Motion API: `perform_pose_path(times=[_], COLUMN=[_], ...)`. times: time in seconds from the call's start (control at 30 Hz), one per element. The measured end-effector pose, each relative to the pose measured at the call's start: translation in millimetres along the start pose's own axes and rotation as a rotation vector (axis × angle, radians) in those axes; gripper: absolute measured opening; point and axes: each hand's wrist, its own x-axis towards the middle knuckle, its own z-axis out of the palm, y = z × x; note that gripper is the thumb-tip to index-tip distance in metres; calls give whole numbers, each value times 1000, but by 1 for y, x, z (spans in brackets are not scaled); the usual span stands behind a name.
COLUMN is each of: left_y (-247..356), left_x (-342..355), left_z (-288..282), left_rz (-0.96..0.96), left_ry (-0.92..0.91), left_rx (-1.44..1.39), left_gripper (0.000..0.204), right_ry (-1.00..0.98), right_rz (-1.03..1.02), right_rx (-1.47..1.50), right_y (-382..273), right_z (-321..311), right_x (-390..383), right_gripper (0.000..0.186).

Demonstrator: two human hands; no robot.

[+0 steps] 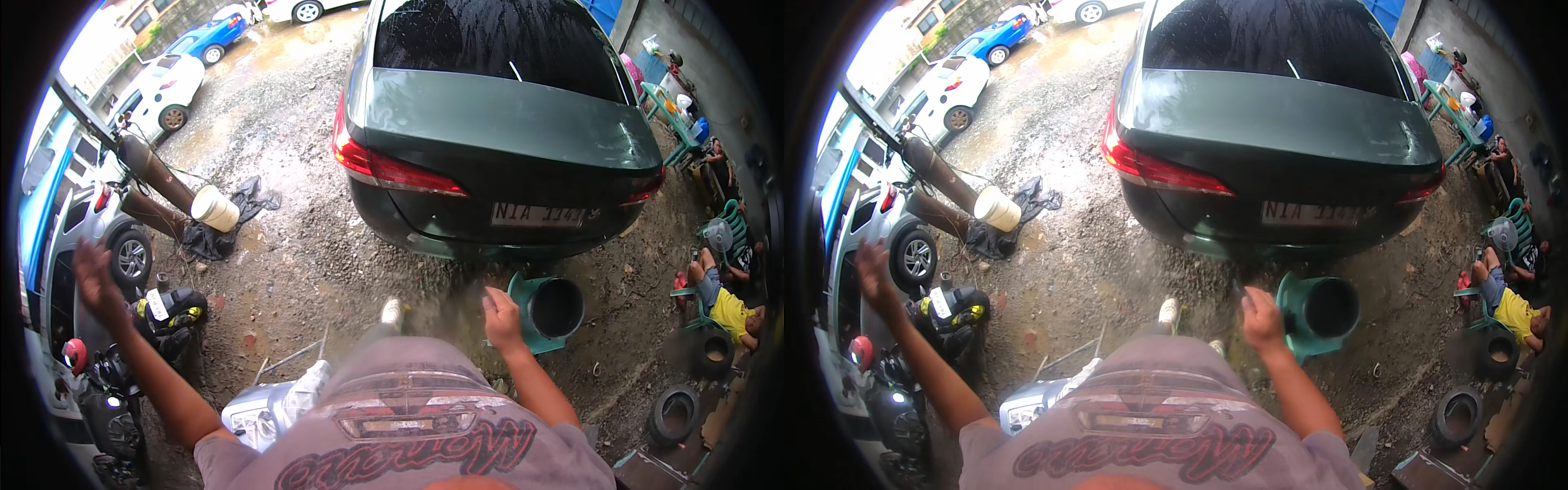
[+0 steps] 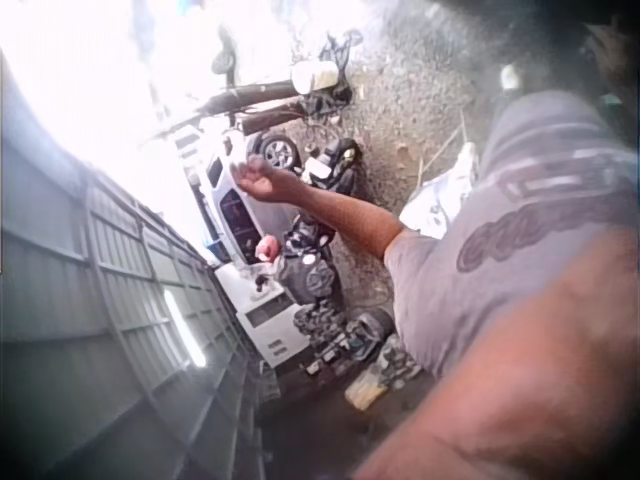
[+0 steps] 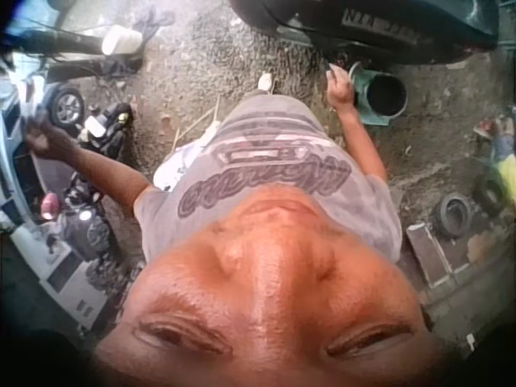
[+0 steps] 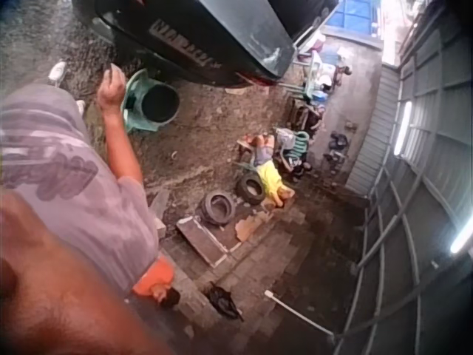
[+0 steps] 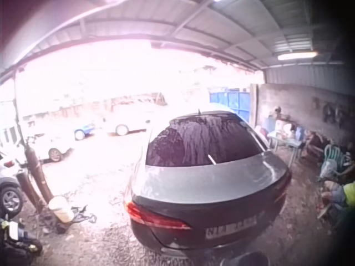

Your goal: The person sands the trunk of a car by hand using a piece of sandpaper dipped in water from a bucket.

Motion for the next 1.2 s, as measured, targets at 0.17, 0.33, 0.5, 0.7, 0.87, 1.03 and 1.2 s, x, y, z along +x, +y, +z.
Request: perform_pose_path(times=[0.17, 0.33, 0.5, 0.7, 0.87, 1.03, 1.2], left_y=[-20, -69, -78, -42, 1, 78, 191], left_x=[-13, -34, -61, -76, -85, -96, -131], left_z=[164, 348, 510, 651, 678, 710, 752], left_rz=[-102, 88, 287, 538, 501, 666, 781], left_ry=[-388, -712, -842, -994, -1034, -1095, -1142], left_rx=[184, 256, 281, 122, 260, -24, -194], left_gripper=[55, 78, 112, 107, 111, 112, 111], right_ry=[76, 137, 192, 329, 449, 456, 459], right_rz=[97, 178, 270, 340, 499, 797, 705], right_rx=[-75, -149, -227, -318, -348, -301, -234], right_y=[12, 12, -6, -44, -72, -76, -62], right_z=[-5, -7, 6, 21, 28, 38, 31], right_x=[-14, 0, 28, 62, 59, 31, 28], right_gripper=[28, 27, 27, 26, 25, 31, 33])
